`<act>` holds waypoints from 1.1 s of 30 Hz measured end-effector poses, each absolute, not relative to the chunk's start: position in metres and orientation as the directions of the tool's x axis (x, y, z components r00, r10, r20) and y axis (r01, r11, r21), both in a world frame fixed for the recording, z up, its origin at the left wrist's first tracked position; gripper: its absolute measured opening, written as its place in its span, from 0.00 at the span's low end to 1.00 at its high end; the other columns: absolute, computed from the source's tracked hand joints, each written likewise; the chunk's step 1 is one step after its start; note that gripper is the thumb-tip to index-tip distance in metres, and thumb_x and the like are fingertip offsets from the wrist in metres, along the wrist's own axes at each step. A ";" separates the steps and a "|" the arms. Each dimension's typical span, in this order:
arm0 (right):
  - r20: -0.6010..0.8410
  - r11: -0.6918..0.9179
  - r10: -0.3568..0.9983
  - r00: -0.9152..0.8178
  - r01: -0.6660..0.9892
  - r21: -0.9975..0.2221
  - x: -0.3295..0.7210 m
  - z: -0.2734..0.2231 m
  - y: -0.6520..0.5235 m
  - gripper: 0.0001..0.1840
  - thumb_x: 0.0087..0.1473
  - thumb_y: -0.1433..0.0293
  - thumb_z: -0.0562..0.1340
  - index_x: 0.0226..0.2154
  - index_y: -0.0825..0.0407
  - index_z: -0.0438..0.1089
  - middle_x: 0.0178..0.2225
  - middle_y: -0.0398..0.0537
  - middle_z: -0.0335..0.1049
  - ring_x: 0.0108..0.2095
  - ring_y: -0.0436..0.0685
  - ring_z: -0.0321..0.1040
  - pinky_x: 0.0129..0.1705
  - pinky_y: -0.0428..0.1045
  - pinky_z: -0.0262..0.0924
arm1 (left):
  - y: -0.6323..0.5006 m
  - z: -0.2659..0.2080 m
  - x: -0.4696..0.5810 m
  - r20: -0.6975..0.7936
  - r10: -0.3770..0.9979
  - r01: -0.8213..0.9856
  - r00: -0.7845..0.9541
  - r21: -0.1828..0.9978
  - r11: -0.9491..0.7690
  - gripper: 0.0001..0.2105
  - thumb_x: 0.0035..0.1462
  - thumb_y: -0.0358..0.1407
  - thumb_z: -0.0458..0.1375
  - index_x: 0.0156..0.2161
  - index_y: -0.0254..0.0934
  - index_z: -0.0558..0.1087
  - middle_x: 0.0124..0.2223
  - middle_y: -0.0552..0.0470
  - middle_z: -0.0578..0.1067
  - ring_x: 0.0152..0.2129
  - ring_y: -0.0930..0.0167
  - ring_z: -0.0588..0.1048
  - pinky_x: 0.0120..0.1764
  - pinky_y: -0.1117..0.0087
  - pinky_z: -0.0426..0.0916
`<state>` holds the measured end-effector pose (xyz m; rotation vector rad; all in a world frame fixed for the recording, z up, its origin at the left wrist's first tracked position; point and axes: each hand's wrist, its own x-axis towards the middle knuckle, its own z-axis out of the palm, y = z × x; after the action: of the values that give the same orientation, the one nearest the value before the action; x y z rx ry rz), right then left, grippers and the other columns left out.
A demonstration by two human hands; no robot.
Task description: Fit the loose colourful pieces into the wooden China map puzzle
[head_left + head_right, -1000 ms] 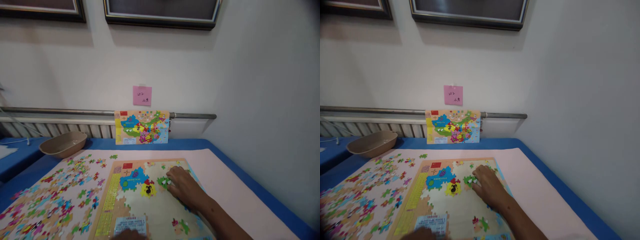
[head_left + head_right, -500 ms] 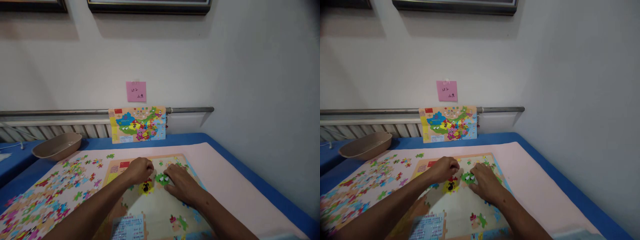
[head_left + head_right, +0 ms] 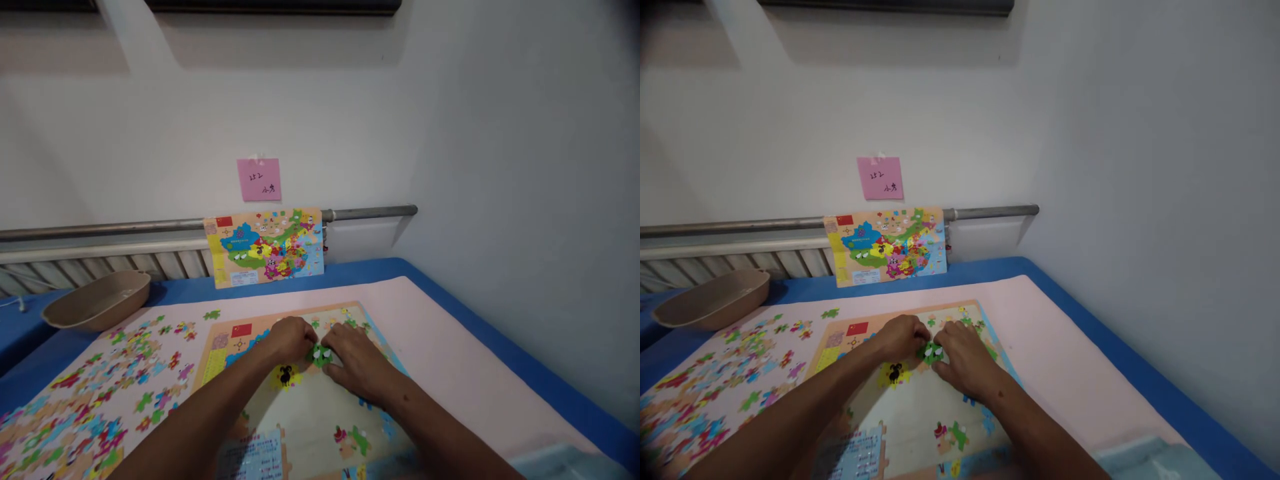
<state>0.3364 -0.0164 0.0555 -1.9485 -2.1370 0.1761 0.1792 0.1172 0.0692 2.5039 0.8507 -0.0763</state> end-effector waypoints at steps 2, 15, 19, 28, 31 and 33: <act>0.100 0.103 0.992 -0.080 0.963 -0.249 0.336 0.056 -0.016 0.09 0.57 0.70 0.70 0.41 0.51 0.73 0.46 0.51 0.71 0.50 0.65 0.65 0.51 0.56 0.53 | 0.116 0.067 0.180 -0.199 0.559 0.582 0.805 0.441 -0.683 0.09 0.67 0.40 0.63 0.45 0.38 0.80 0.46 0.49 0.82 0.46 0.65 0.80 0.54 0.55 0.73; 0.081 0.100 0.993 -0.081 0.962 -0.255 0.335 0.058 -0.016 0.10 0.57 0.69 0.70 0.42 0.52 0.74 0.45 0.52 0.71 0.49 0.65 0.65 0.51 0.56 0.54 | 0.128 0.050 0.188 -0.221 0.568 0.571 0.793 0.596 -0.565 0.09 0.66 0.39 0.64 0.39 0.34 0.77 0.37 0.54 0.79 0.35 0.70 0.79 0.43 0.63 0.76; 0.087 0.103 0.993 -0.083 0.960 -0.261 0.336 0.058 -0.016 0.11 0.58 0.69 0.71 0.43 0.52 0.74 0.46 0.52 0.71 0.50 0.65 0.65 0.52 0.56 0.53 | 0.132 0.045 0.190 -0.213 0.555 0.536 0.804 0.662 -0.523 0.10 0.66 0.39 0.64 0.38 0.33 0.76 0.34 0.55 0.78 0.31 0.72 0.78 0.39 0.66 0.76; 0.089 0.109 0.992 -0.088 0.960 -0.260 0.337 0.053 -0.014 0.13 0.58 0.68 0.72 0.45 0.51 0.74 0.47 0.52 0.71 0.51 0.66 0.65 0.51 0.57 0.52 | 0.134 0.042 0.190 -0.186 0.559 0.470 0.808 0.775 -0.421 0.08 0.66 0.37 0.64 0.38 0.33 0.75 0.33 0.56 0.76 0.28 0.74 0.75 0.34 0.70 0.74; 0.094 0.110 0.992 -0.089 0.961 -0.255 0.338 0.054 -0.015 0.13 0.58 0.68 0.71 0.45 0.51 0.74 0.46 0.51 0.71 0.50 0.66 0.65 0.50 0.56 0.52 | 0.132 0.042 0.188 -0.162 0.553 0.440 0.817 0.796 -0.416 0.07 0.65 0.35 0.64 0.38 0.33 0.75 0.33 0.57 0.76 0.29 0.74 0.75 0.35 0.69 0.74; 0.097 0.112 0.991 -0.090 0.961 -0.253 0.338 0.054 -0.015 0.14 0.58 0.68 0.72 0.45 0.51 0.74 0.46 0.51 0.71 0.50 0.65 0.65 0.50 0.56 0.52 | 0.130 0.042 0.187 -0.142 0.547 0.416 0.825 0.808 -0.418 0.06 0.65 0.35 0.64 0.38 0.33 0.75 0.34 0.56 0.76 0.30 0.73 0.76 0.37 0.68 0.74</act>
<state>0.3382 -0.0152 0.0540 -1.9360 -2.1469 0.1811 0.1868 0.1300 0.0421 2.0677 0.7077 0.1764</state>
